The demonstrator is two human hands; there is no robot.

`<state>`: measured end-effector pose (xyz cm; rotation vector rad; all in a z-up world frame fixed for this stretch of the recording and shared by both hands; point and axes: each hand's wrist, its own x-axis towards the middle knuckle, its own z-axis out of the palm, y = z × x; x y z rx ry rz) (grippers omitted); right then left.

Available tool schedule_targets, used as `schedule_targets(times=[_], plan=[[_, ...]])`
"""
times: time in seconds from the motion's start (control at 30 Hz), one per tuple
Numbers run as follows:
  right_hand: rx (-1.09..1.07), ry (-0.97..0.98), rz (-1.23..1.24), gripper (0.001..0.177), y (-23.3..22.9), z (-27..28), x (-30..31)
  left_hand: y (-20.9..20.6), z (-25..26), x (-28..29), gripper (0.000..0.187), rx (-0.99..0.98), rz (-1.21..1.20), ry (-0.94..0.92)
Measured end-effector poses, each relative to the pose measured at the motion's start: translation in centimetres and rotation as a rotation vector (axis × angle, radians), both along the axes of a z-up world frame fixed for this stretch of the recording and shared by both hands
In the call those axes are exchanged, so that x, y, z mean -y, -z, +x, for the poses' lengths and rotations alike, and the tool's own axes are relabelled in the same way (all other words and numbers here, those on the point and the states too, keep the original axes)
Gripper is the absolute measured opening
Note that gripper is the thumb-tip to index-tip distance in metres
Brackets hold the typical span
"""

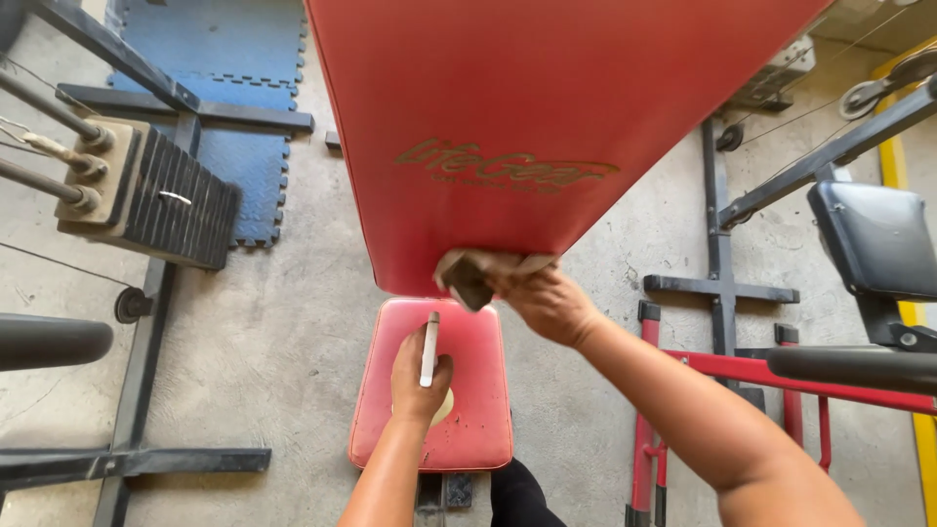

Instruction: Cleaning and wiping down various gym machines and benches with a spray bottle and cloth.

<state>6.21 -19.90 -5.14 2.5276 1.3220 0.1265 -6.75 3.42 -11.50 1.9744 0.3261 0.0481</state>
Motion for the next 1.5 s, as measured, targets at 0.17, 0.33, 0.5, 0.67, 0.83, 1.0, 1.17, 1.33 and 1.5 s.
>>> schedule_targets(times=[0.17, 0.33, 0.5, 0.67, 0.83, 1.0, 1.17, 1.33, 1.5], plan=[[0.211, 0.107, 0.338, 0.049, -7.0, 2.5, 1.6, -3.7, -0.1, 0.5, 0.045, 0.086, -0.072, 0.012], [0.346, 0.183, 0.73, 0.052, -0.8, 3.0, -1.2, -4.5, 0.0, 0.7, 0.043, 0.134, -0.095, 0.031], [0.124, 0.071, -0.053, 0.059, 4.3, -0.8, -5.0, -4.5, -0.3, 0.8, 0.051, 0.192, -0.143, 0.077], [0.028, -0.033, 0.132, 0.056, 3.9, -0.1, -6.6, -5.2, -1.1, 1.0, 0.051, 0.064, -0.143, 0.075], [-0.149, -0.021, 0.226, 0.048, -8.9, 4.3, -11.6, -6.5, -1.6, 0.9, 0.052, 0.077, -0.088, 0.104], [0.536, 0.017, 0.537, 0.044, -21.8, 8.3, -9.9, -9.9, -1.3, 0.2, 0.051, 0.184, -0.174, 0.056], [0.577, 0.131, 0.668, 0.041, -24.2, 8.2, -10.4, -13.4, 0.8, -0.8, 0.046, 0.133, -0.204, 0.025], [0.245, -0.036, 0.403, 0.045, -15.1, 6.1, -11.7, -15.5, 2.1, -2.1, 0.046, 0.384, -0.112, -0.001], [0.433, -0.103, 0.278, 0.045, -20.0, 6.8, -11.8, -17.0, 1.4, -4.3, 0.04, 0.439, -0.147, 0.013]])
